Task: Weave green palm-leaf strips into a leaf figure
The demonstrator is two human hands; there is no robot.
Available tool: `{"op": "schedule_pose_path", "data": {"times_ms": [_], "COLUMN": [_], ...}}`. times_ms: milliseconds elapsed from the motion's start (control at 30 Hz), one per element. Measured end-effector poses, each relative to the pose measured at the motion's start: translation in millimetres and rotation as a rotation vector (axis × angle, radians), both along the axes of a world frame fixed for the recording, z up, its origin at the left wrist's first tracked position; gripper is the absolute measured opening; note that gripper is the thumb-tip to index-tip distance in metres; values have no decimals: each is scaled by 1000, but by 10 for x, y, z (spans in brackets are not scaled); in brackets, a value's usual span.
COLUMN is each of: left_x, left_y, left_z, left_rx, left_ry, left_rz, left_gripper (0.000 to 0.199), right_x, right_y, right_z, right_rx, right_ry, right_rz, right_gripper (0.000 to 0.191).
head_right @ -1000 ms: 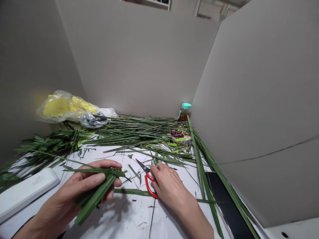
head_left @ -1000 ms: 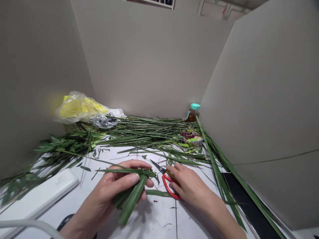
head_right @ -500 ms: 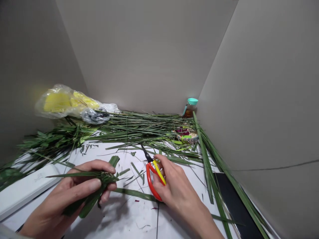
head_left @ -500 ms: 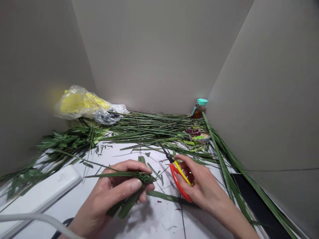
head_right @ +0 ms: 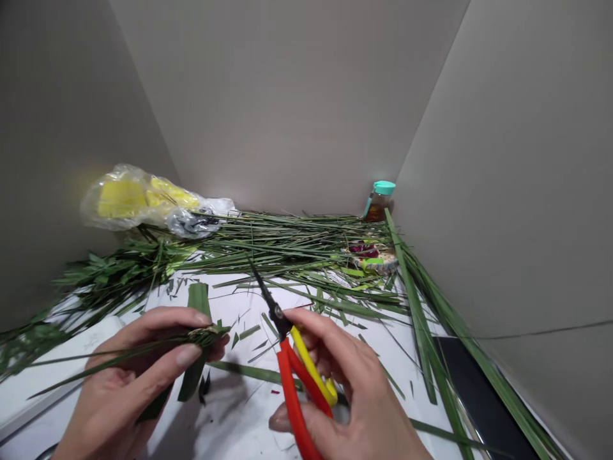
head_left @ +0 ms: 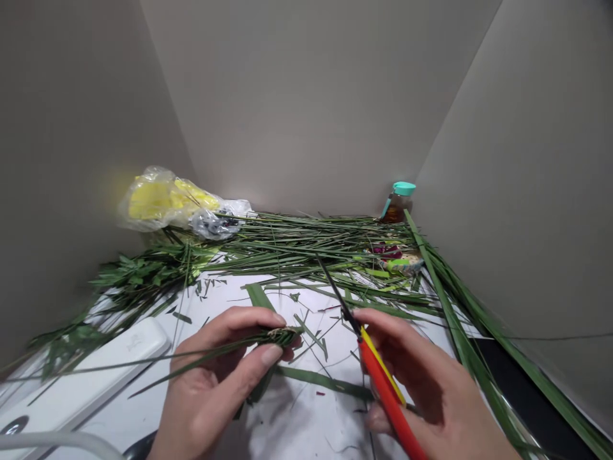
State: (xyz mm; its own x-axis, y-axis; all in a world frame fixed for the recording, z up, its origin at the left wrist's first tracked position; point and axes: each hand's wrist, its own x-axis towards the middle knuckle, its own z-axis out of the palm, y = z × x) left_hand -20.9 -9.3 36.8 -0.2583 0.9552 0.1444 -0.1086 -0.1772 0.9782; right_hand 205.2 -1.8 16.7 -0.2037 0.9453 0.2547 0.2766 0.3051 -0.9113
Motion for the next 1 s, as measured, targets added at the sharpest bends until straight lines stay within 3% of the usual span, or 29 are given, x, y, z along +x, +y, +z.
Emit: {"op": "schedule_pose_path", "data": {"times_ms": [233,367,533,633,833,1000], "left_x": [1,-14,-47,-70,-116,-113], "left_y": [-28,-33,-25,-19,-3,-18], "left_z": [31,43,36,24,-5,-15], "left_rx": [-119,-120,14,34,54,97], "left_ry": [-69,-32,122,159,239,358], "left_rz": [-118,-86,9,30,37,80], "left_gripper": [16,12,16,17,20,22], "right_x": [103,158,268,305,248,232], "right_y": [26,0,-70,-64,15,-48], "right_z": [-48,74,167,183,303,286], "right_rx": [263,450,581,604,506,469], "right_ry": [-296,-442,-567,-587,-505,-539], "right_rz": [-15,-35,30,49,264,139], "right_gripper": [73,57,37,38,36,36]}}
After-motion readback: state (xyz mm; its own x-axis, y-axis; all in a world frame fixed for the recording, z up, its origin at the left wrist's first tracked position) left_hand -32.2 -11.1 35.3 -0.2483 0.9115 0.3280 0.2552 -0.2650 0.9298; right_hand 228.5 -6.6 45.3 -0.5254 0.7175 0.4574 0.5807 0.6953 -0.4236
